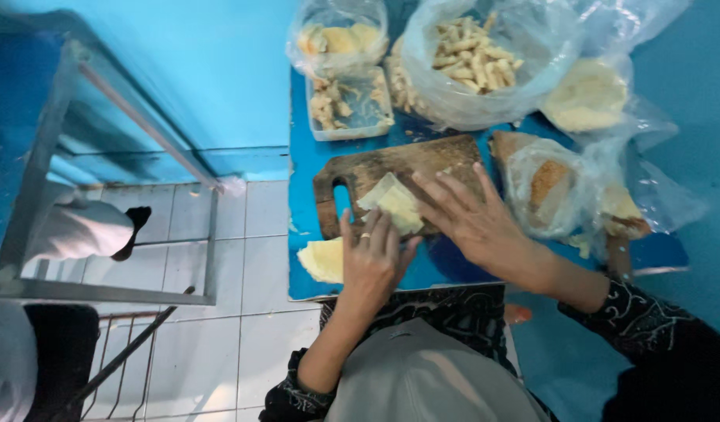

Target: The person folds thin square dough pieces on a wooden cutting board, pressing the folds closed by hand and setting finished folded pieces aside. At one point they cut a dough piece with a knife, and they reach into plastic bags of dough and filling around the board as they work.

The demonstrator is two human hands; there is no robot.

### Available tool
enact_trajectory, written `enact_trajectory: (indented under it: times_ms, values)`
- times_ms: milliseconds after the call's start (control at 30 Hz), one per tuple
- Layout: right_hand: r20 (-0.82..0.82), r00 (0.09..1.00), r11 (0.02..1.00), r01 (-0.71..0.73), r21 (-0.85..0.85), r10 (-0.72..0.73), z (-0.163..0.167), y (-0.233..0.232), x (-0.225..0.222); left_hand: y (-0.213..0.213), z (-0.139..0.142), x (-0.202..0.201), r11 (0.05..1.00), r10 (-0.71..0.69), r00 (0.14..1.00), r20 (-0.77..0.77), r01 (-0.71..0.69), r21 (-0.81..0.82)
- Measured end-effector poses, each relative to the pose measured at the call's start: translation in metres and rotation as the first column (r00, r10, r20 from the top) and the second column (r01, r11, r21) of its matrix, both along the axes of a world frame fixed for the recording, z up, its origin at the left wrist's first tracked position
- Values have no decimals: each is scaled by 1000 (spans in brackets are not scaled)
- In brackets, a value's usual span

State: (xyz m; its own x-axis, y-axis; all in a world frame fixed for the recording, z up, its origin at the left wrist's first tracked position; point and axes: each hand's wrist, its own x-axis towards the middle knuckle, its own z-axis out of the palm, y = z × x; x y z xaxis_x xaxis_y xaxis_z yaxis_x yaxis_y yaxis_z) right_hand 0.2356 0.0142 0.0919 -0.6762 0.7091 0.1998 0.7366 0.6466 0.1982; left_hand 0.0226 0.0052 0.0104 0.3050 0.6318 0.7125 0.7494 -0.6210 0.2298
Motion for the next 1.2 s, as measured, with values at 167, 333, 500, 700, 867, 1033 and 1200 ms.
enact_trajectory:
  times_ms: [167,333,500,700,867,1033,1200]
  values:
    - [-578,775,961,136,-242,-255,24,-25,78,-6,8,5,996,38,999,10,-37,-79]
    - [-605,575,822,497,-278,-551,10,-33,128,-7,18,17,989,78,997,9,-76,-129]
    - [-381,693,790,554,-262,-613,-19,-12,132,-8,32,20,981,109,994,0,-108,-164]
    - [-525,706,869,283,-407,-475,-12,-19,133,-19,47,9,970,177,984,21,-171,-173]
    - [-322,671,744,596,-302,-668,-28,-26,112,-12,43,0,916,339,940,-41,-340,-211]
    - [-574,494,740,577,-347,-654,-37,-22,116,-12,33,-6,909,360,933,-17,-355,-218]
    - [-878,-87,848,229,-478,-471,-29,-18,112,-9,30,-12,914,354,935,18,-342,-218]
